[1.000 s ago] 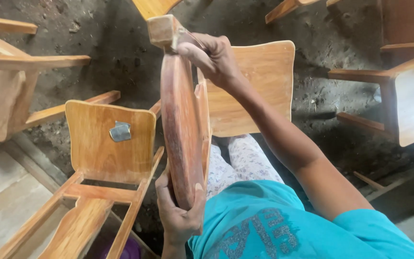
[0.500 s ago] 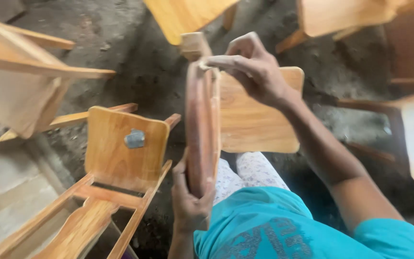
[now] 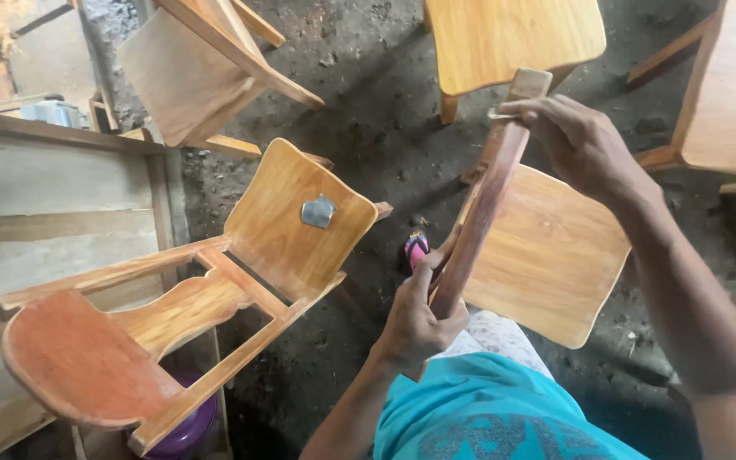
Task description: The person sands the backrest of a wooden chair using a piece of sandpaper. They hold the chair upright and rub the sandpaper along the curved edges and flat surfaces of the backrest, focusing on smoothing the wood.
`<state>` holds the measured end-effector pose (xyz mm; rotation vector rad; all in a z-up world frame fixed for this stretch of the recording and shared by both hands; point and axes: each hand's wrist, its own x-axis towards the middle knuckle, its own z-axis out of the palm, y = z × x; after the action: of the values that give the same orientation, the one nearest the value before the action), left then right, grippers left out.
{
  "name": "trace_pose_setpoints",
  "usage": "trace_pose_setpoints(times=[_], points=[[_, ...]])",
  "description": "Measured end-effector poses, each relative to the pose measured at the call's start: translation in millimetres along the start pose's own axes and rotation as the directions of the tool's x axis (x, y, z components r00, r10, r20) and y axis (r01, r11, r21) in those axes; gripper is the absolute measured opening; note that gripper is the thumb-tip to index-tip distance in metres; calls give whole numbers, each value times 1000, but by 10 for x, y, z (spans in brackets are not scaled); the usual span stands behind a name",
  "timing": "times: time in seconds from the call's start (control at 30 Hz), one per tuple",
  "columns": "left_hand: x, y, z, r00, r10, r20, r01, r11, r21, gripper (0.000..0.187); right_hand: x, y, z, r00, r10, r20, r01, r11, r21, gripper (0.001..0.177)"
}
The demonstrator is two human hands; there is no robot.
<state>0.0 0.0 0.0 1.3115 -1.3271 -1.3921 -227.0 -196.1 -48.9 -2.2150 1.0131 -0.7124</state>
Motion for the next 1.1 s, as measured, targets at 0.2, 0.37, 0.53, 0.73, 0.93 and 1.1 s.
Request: trace_pose_setpoints(times=[0.2, 0.37, 0.53, 0.73, 0.93, 1.1], points=[[23, -43, -2, 1000, 0, 1, 0, 1000, -11, 77, -11, 34, -91, 987, 151, 61, -154, 987, 41, 36], [10, 9, 12, 998, -58, 6, 58, 997, 41, 78, -68, -35, -137, 993, 101, 65, -107, 990, 93, 38], [-2, 3, 0, 999, -37, -5, 37, 996, 76, 71, 44, -16, -5, 994, 99, 53, -102, 993, 55, 35], [-91, -391, -8, 990, -106, -97, 122, 976, 182, 72, -332, 23, -316, 885, 452, 115, -465, 875, 136, 38], [460, -565, -330, 995, 42, -86, -73, 915, -397, 87, -944, 329, -167, 822, 562, -98, -329, 607, 724, 25], [1352, 44, -221, 980, 196, -19, -196, 981, 10, 67, -642, -188, -201, 826, 563, -17, -286, 445, 848, 17]])
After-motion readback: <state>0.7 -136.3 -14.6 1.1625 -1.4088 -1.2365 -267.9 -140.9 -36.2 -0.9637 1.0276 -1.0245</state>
